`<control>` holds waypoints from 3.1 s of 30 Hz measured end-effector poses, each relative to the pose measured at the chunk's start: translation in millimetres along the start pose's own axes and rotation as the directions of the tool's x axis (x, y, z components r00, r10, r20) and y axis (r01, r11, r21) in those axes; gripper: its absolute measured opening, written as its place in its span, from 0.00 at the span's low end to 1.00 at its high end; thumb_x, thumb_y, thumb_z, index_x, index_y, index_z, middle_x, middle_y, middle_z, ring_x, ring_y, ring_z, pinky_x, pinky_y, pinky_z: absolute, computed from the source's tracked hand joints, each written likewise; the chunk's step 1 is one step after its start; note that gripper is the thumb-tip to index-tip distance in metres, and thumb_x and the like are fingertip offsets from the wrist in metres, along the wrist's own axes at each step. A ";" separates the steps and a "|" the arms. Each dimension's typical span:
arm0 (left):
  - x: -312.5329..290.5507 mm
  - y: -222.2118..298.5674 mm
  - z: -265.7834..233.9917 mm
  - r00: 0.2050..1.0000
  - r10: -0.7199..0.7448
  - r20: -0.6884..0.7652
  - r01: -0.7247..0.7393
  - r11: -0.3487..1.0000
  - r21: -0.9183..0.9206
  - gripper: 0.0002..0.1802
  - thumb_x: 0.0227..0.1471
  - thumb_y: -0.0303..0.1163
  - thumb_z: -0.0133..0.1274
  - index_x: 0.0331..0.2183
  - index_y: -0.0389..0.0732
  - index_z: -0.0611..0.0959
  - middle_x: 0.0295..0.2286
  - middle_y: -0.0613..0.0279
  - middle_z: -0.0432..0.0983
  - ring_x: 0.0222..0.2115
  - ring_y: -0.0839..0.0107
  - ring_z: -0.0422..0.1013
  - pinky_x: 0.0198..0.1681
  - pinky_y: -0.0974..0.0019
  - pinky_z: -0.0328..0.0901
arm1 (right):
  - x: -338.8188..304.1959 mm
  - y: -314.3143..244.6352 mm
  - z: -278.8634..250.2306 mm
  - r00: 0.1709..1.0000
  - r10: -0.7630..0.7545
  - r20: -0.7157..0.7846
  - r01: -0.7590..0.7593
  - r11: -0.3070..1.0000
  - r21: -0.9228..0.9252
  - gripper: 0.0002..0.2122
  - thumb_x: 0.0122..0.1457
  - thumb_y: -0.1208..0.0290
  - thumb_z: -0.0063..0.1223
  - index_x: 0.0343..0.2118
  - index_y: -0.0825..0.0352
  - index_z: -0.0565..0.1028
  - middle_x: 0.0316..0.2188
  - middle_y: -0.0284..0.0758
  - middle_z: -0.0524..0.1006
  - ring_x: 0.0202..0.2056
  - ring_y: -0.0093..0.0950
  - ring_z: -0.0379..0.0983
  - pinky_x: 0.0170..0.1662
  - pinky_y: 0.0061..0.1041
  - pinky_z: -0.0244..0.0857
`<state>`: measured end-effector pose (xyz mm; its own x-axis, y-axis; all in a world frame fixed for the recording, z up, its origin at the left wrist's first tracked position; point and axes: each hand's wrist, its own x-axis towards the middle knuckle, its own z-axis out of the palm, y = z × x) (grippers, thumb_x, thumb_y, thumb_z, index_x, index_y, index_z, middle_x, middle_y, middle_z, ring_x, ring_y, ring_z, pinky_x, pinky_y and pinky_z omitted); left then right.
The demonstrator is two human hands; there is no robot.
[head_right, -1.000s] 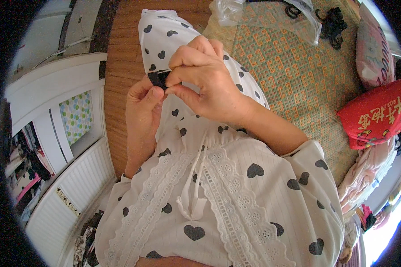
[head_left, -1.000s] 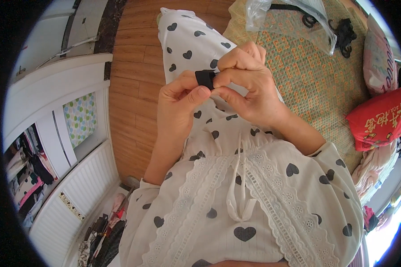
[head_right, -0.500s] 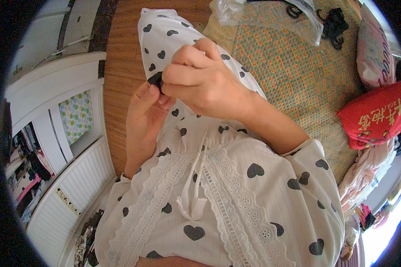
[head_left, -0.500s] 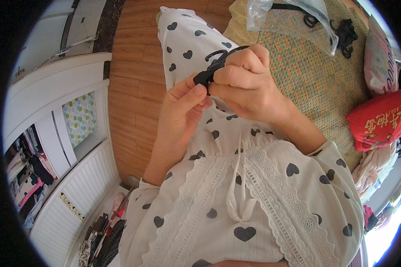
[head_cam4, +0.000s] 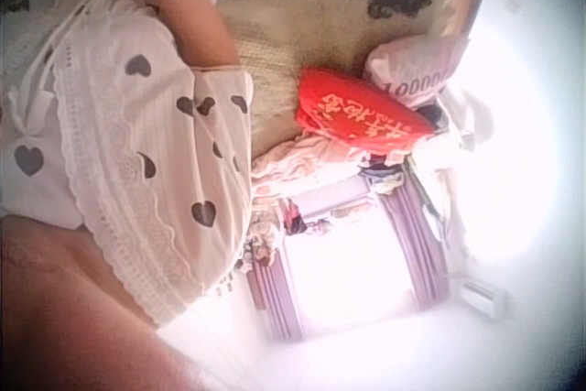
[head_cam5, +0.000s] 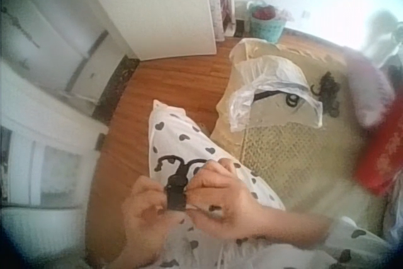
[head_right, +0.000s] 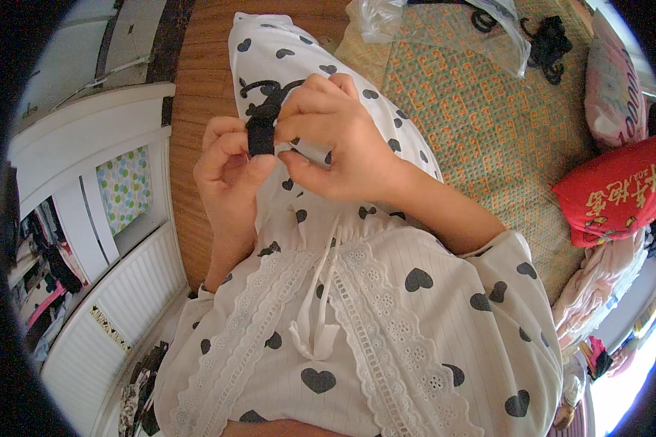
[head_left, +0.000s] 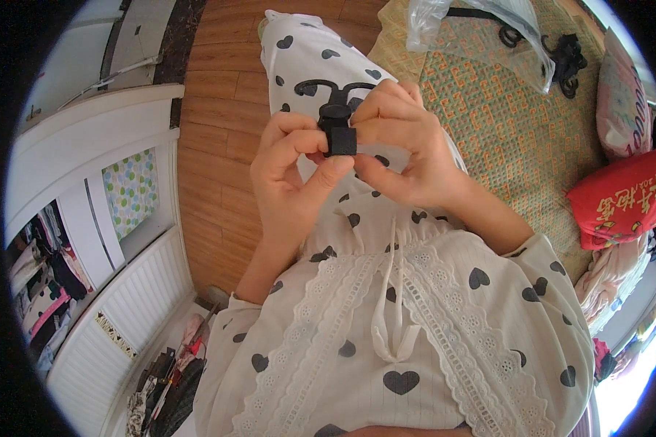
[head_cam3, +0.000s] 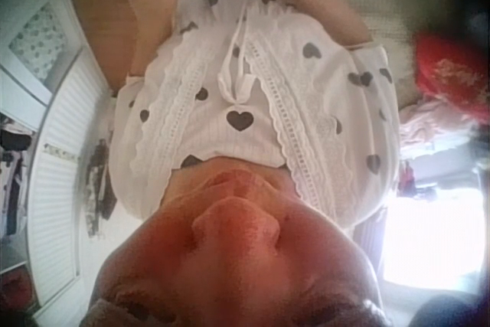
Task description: The person attaches black elastic straps to black plastic hangers by hand, threading the strap through a slot in the hanger base and securing it.
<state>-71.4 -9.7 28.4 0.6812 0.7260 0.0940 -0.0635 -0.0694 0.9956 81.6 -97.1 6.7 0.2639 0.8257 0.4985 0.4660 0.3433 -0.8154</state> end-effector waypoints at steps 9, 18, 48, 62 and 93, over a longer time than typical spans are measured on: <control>4.7 10.0 -0.1 0.968 0.221 0.121 -0.252 0.851 0.461 0.10 0.36 0.16 0.58 0.27 0.35 0.79 0.25 0.58 0.76 0.21 0.72 0.71 0.24 0.72 0.64 | -6.8 -4.0 1.1 0.868 0.483 0.118 -0.457 0.683 0.570 0.04 0.47 0.78 0.57 0.26 0.70 0.74 0.23 0.28 0.73 0.28 0.16 0.67 0.34 0.17 0.62; 6.5 9.3 -4.1 0.954 0.197 0.228 -0.294 0.777 0.557 0.11 0.33 0.20 0.62 0.25 0.37 0.80 0.22 0.59 0.75 0.21 0.65 0.71 0.24 0.70 0.65 | -2.0 0.5 -11.9 0.849 0.481 0.218 -0.526 0.734 0.429 0.05 0.46 0.79 0.59 0.26 0.70 0.75 0.22 0.28 0.74 0.28 0.15 0.68 0.34 0.17 0.64; 5.0 -2.4 -4.8 0.988 0.013 0.153 -0.079 0.899 0.430 0.08 0.39 0.17 0.57 0.28 0.32 0.80 0.20 0.57 0.75 0.17 0.72 0.73 0.20 0.74 0.65 | -14.5 5.3 5.0 0.892 -0.443 -0.088 0.384 0.847 -0.367 0.10 0.31 0.80 0.56 0.22 0.67 0.72 0.27 0.32 0.74 0.24 0.28 0.68 0.25 0.24 0.60; 3.4 3.2 -5.1 0.978 -0.156 0.137 0.092 0.918 0.386 0.07 0.41 0.19 0.59 0.29 0.31 0.81 0.18 0.60 0.73 0.16 0.76 0.72 0.18 0.76 0.62 | -14.4 -3.0 3.2 0.954 0.288 -0.086 -0.283 0.957 0.071 0.05 0.42 0.77 0.61 0.23 0.65 0.75 0.24 0.29 0.77 0.28 0.26 0.70 0.37 0.25 0.59; 19.2 -10.8 -20.6 0.794 0.299 0.528 -0.533 0.760 0.371 0.03 0.42 0.25 0.56 0.26 0.41 0.80 0.26 0.66 0.74 0.23 0.69 0.69 0.24 0.70 0.61 | -13.5 -14.8 10.3 0.467 0.619 0.632 -0.644 -0.251 0.722 0.09 0.49 0.68 0.61 0.28 0.63 0.72 0.25 0.25 0.71 0.27 0.17 0.65 0.34 0.17 0.58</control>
<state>-72.6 19.0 19.5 0.9076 0.1945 0.3721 -0.1408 -0.6939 0.7061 62.5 -108.8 9.0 -0.1218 0.8807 -0.4577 -0.8973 -0.2948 -0.3286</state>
